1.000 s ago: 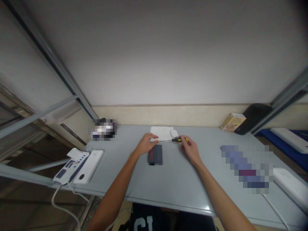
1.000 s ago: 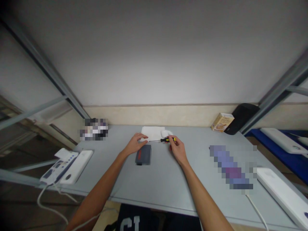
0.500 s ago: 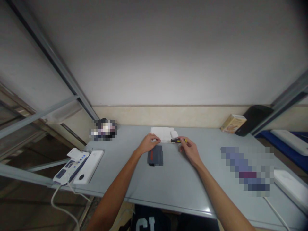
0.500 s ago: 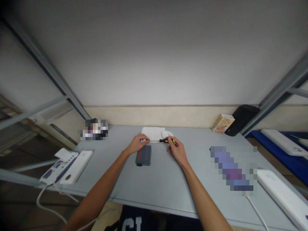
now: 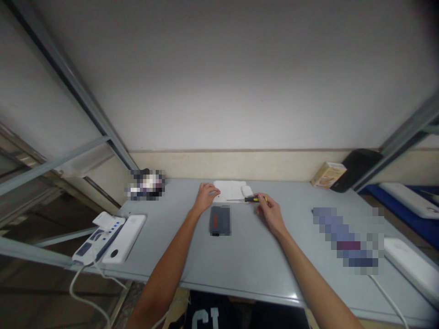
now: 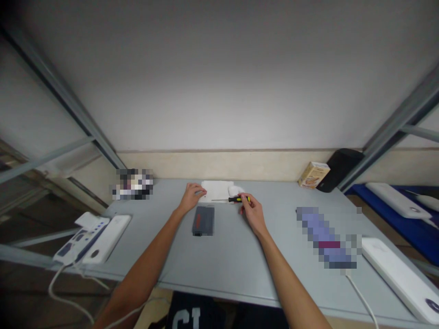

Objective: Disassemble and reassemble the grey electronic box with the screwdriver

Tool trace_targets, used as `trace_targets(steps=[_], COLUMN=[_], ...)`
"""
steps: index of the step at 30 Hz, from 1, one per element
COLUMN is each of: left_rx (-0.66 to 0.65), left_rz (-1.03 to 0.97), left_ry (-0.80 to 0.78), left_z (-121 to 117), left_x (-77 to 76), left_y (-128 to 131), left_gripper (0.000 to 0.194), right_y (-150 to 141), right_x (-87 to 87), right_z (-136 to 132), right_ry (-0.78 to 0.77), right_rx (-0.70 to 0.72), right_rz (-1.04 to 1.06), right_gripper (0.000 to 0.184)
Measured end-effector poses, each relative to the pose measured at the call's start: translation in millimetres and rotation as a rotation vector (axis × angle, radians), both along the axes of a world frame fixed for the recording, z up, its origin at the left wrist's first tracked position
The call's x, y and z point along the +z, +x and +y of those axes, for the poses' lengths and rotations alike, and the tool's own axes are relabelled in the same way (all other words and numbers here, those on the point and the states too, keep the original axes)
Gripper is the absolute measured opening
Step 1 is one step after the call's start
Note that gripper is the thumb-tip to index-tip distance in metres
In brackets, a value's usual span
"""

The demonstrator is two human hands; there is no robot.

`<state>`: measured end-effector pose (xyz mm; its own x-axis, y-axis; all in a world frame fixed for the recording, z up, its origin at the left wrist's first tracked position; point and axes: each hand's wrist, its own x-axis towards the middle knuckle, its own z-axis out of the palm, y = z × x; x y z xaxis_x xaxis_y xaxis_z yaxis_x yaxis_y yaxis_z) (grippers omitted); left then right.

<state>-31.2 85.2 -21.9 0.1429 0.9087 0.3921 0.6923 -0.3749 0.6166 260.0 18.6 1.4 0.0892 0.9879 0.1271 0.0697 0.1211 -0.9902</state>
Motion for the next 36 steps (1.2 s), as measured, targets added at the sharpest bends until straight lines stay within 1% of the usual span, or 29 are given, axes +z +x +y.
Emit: trace_targets(steps=[5,9,12,15,17,19,21,24,27,29,36], left_rx=[0.011,0.019,0.045,0.034,-0.023,-0.108,-0.223,-0.315,-0.340,-0.344,-0.317], left_rz=[0.020,0.024,0.010,-0.045,-0.079,-0.082,-0.015,0.114,0.107,0.086,0.041], left_ry=[0.012,0.018,0.042,0.102,0.118,0.111,0.085,0.040,-0.009,-0.018,-0.011], left_z=[2,0,-8,-25,-42,-60,-76,-90,-92,-90,-86], left_x=[-6.6,-6.0,-1.6,5.0,10.0,15.2,20.6,28.8,34.2,34.8,27.4], left_y=[1,1,2,4,3,3,4,8,12,12,12], left_gripper=[0.007,0.010,0.019,0.028,0.031,0.030,0.027,0.029,0.031,0.031,0.029], right_y=[2,2,3,3,3,2,1,0,-1,-1,-3], right_x=[-2.5,-4.2,-5.5,-4.6,-2.1,1.2,4.1,5.3,3.4,2.1,4.7], right_z=[2,3,1,-2,-5,-8,-10,-10,-9,-8,-9], right_ry=[-0.006,-0.002,0.001,-0.017,-0.031,-0.040,-0.049,-0.066,-0.077,-0.076,-0.077], right_rx=[-0.024,-0.019,-0.019,-0.023,-0.004,0.025,0.055,0.095,0.104,0.100,0.130], right_rz=[0.111,0.157,0.161,0.131,0.089,0.051,0.023,-0.009,-0.022,-0.021,-0.030], right_gripper=[0.048,0.044,0.042,0.041,0.041,0.041,0.041,0.040,0.040,0.040,0.037])
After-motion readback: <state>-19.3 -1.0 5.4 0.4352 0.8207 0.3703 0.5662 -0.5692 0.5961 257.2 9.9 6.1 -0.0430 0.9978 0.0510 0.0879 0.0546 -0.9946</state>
